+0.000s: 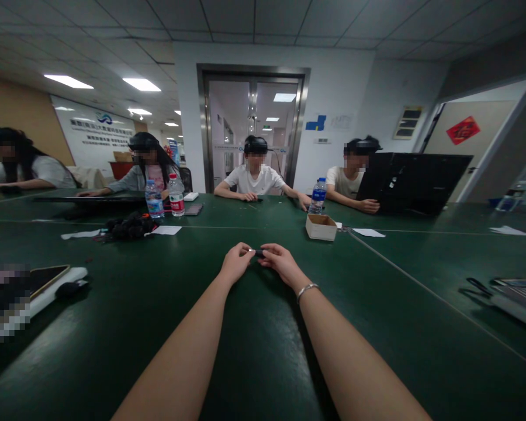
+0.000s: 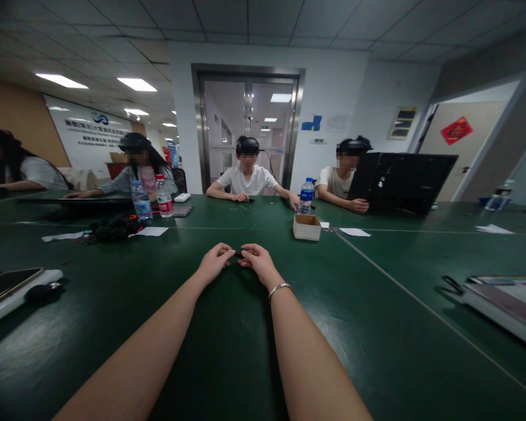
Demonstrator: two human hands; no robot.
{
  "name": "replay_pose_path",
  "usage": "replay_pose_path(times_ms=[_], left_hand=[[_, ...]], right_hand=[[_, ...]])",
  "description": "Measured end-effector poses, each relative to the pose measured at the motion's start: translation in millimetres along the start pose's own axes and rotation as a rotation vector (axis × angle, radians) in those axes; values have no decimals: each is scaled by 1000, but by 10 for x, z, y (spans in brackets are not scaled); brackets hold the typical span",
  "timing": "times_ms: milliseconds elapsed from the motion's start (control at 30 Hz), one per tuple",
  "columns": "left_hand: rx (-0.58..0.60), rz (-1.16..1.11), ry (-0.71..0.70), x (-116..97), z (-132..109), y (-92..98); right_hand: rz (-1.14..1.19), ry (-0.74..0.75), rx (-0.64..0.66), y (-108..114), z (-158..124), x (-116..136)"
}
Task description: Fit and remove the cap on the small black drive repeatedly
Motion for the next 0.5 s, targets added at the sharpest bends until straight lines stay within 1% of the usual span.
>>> replay_pose_path(times_ms=[100,267,400,500], left_hand=[[8,25,8,3,-5,-14],[-1,-44,10,-32,-22,7],[17,3,58,1,-16,-7],[15,-35,52,-9,-21,-2]], right_hand=[[-4,1,1,-5,-2,3],[-5,-2,-11,-4,-3,6],[-3,-2,-16,-5,0,4],[3,0,-14,-4,4,-1]])
Point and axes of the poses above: each hand's wrist, its own z-axis towards the middle knuckle, its own y-axis out of the back of the hand, x = y × z, the point moved 8 cm from there along z, towards the middle knuckle, and after that the axes turned 6 degrees about y, right-handed, at the moved point
